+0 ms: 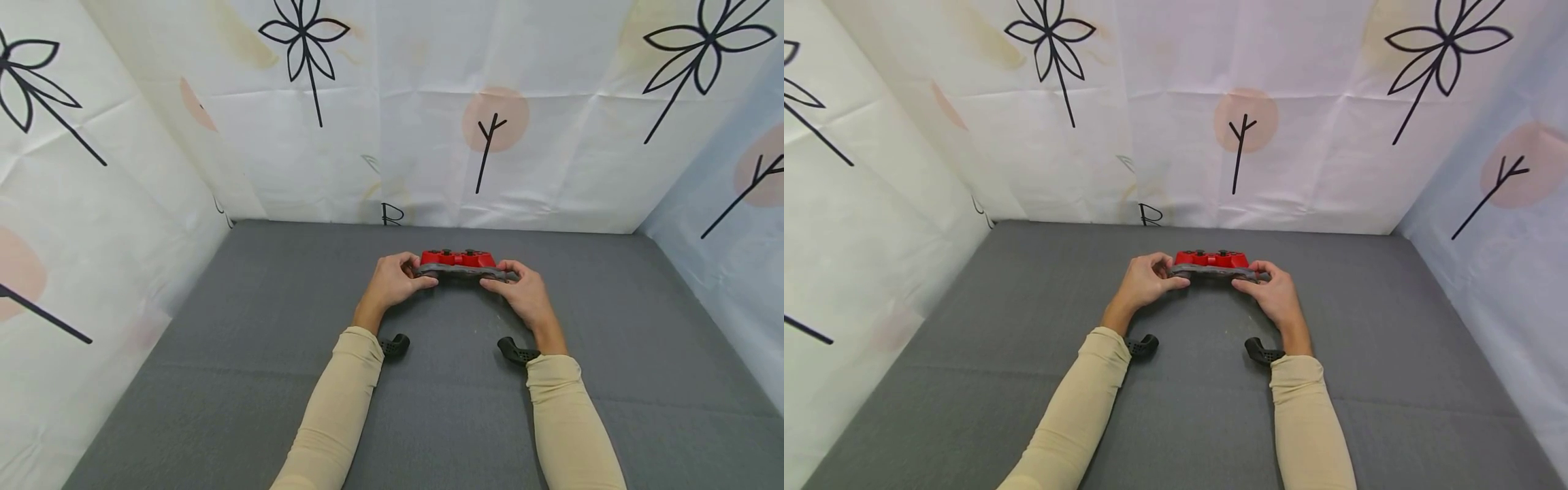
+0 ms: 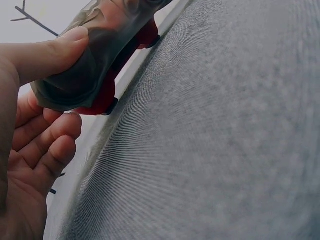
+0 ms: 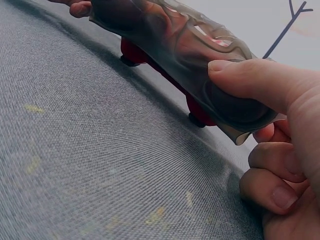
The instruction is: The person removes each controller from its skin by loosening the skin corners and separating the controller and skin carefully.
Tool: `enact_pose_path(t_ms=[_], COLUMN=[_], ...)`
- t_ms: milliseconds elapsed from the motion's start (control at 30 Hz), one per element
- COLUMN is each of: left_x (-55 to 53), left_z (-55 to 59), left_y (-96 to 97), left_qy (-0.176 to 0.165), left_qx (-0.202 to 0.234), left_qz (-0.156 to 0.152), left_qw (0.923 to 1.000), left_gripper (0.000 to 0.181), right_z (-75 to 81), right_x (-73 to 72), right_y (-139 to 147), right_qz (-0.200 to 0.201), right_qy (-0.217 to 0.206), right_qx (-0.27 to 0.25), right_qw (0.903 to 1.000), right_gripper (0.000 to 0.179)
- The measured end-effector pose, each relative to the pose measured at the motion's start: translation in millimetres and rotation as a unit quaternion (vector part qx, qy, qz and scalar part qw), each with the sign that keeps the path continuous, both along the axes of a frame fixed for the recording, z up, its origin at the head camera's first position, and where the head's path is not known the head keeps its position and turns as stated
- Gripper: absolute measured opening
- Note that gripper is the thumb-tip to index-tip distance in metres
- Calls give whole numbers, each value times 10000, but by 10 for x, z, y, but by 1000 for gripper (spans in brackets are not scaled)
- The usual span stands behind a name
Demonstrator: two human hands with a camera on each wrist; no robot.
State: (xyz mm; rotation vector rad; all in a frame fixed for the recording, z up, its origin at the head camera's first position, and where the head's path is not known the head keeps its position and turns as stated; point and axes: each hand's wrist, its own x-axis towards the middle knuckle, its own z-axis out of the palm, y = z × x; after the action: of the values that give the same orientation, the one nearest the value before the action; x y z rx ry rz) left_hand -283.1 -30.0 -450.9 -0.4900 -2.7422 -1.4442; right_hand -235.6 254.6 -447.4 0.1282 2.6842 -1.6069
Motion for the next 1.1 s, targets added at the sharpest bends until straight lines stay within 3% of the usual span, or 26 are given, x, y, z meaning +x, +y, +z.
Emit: enact_pose_path(t_ms=[433,700,1100], left_x=[12,5,-2], left_z=[-6,-8,7], left_y=[-2,0,16], left_qy=[-23,79,-61], left_qx=[-7,-141,-262], left_qz=[68,79,145], left_qw=[10000,9998,9995], left_gripper=[36,36,35], right_z=[-1,7,43], right_x=[-3,-5,-6], right_y=[-23,-37,-83], right_qz=[20,29,-3], right_qy=[75,90,-5], right_qx=[-94,-19,220], right_qw=[9999,10000,9998], right_gripper=[61,61,52])
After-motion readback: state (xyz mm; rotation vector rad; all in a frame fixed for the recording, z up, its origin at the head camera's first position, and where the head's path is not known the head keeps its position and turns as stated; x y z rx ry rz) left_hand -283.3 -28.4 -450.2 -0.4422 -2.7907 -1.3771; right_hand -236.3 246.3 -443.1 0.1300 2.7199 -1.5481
